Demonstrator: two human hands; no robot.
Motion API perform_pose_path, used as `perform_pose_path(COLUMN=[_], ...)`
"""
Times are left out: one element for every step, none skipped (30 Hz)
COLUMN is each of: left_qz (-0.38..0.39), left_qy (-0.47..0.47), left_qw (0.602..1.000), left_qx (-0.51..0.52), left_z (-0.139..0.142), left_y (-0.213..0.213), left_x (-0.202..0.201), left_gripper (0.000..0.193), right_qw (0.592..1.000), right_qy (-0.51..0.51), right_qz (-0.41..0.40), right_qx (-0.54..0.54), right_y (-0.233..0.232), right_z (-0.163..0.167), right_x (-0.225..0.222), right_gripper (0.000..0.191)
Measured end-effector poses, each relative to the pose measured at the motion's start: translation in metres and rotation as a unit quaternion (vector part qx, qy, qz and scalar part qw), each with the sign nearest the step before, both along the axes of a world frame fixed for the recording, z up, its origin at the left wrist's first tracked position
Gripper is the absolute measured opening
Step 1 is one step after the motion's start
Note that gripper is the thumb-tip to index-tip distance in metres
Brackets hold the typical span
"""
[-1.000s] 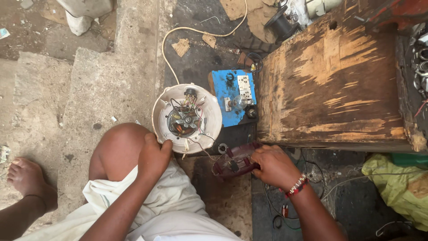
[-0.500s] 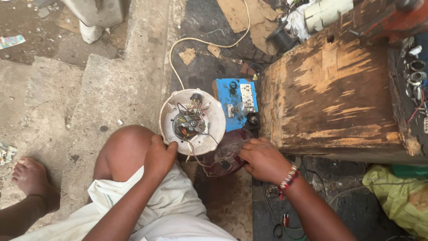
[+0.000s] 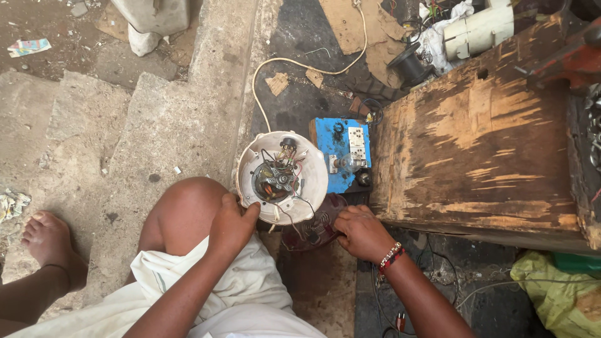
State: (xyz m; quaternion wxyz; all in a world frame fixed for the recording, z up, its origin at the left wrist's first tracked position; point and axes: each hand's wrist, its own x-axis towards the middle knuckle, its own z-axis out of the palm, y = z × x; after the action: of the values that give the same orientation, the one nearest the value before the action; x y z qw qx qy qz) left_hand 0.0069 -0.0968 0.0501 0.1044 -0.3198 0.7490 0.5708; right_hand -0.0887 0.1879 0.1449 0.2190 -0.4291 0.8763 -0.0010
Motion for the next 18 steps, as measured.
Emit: perform_pose_path(left_qz=[0.003, 0.006, 0.008, 0.009, 0.010, 0.010, 0.008, 0.006, 0.004, 0.001, -0.002, -0.005, -0.021, -0.037, -0.053, -0.049, -0.046, -0.042], left_qy=[0.005, 0.011, 0.015, 0.016, 0.017, 0.019, 0.008, -0.002, -0.012, -0.013, -0.014, -0.016, -0.022, -0.028, -0.034, -0.025, -0.015, -0.006], left_qw=[1.000, 1.000, 1.000, 1.000, 1.000, 1.000, 1.000, 0.999, 0.999, 0.998, 0.997, 0.997, 0.996, 0.996, 0.995, 0.995, 0.995, 0.995], left_qx=[0.002, 0.003, 0.005, 0.005, 0.005, 0.005, 0.020, 0.034, 0.049, 0.060, 0.071, 0.081, 0.081, 0.080, 0.080, 0.083, 0.087, 0.091], left_z=[0.000, 0.000, 0.001, 0.003, 0.004, 0.006, 0.009, 0.011, 0.013, 0.015, 0.016, 0.016, 0.016, 0.016, 0.015, 0.014, 0.014, 0.015], left_y=[0.000, -0.001, -0.001, -0.001, -0.002, -0.002, -0.003, -0.004, -0.006, -0.007, -0.010, -0.013, -0.017, -0.022, -0.027, -0.033, -0.038, -0.044], left_x=[0.000, 0.000, 0.001, 0.001, 0.001, 0.001, 0.002, 0.003, 0.004, 0.004, 0.007, 0.010, 0.014, 0.020, 0.025, 0.031, 0.037, 0.043], left_gripper=[0.059, 0.061, 0.063, 0.065, 0.067, 0.069, 0.071, 0.073, 0.075, 0.074, 0.073, 0.071, 0.069, 0.066, 0.064, 0.064, 0.063, 0.063], right_qw=[1.000, 1.000, 0.999, 0.999, 0.998, 0.997, 0.997, 0.997, 0.996, 0.995, 0.994, 0.993, 0.994, 0.994, 0.995, 0.995, 0.995, 0.995], right_qy=[-0.006, -0.013, -0.019, -0.031, -0.043, -0.054, -0.057, -0.059, -0.061, -0.073, -0.085, -0.098, -0.097, -0.097, -0.096, -0.092, -0.086, -0.081], right_qz=[-0.003, -0.006, -0.009, -0.012, -0.014, -0.016, -0.016, -0.015, -0.015, -0.018, -0.022, -0.026, -0.026, -0.025, -0.026, -0.028, -0.031, -0.034], right_qx=[0.009, 0.017, 0.026, 0.034, 0.042, 0.050, 0.053, 0.056, 0.058, 0.060, 0.061, 0.062, 0.050, 0.039, 0.028, 0.032, 0.036, 0.040], right_y=[0.001, 0.002, 0.002, 0.003, 0.003, 0.003, 0.003, 0.003, 0.002, 0.002, 0.001, 0.000, -0.001, -0.002, -0.003, -0.004, -0.005, -0.006], right_z=[0.000, 0.000, 0.001, 0.001, 0.002, 0.003, 0.004, 0.005, 0.007, 0.008, 0.009, 0.011, 0.012, 0.013, 0.015, 0.016, 0.017, 0.018], right_x=[-0.001, -0.001, -0.002, -0.003, -0.004, -0.005, -0.005, -0.006, -0.007, -0.008, -0.008, -0.009, -0.010, -0.012, -0.013, -0.017, -0.020, -0.024], right_gripper=[0.018, 0.018, 0.019, 0.020, 0.021, 0.022, 0.022, 0.023, 0.024, 0.024, 0.025, 0.026, 0.026, 0.025, 0.025, 0.025, 0.025, 0.026])
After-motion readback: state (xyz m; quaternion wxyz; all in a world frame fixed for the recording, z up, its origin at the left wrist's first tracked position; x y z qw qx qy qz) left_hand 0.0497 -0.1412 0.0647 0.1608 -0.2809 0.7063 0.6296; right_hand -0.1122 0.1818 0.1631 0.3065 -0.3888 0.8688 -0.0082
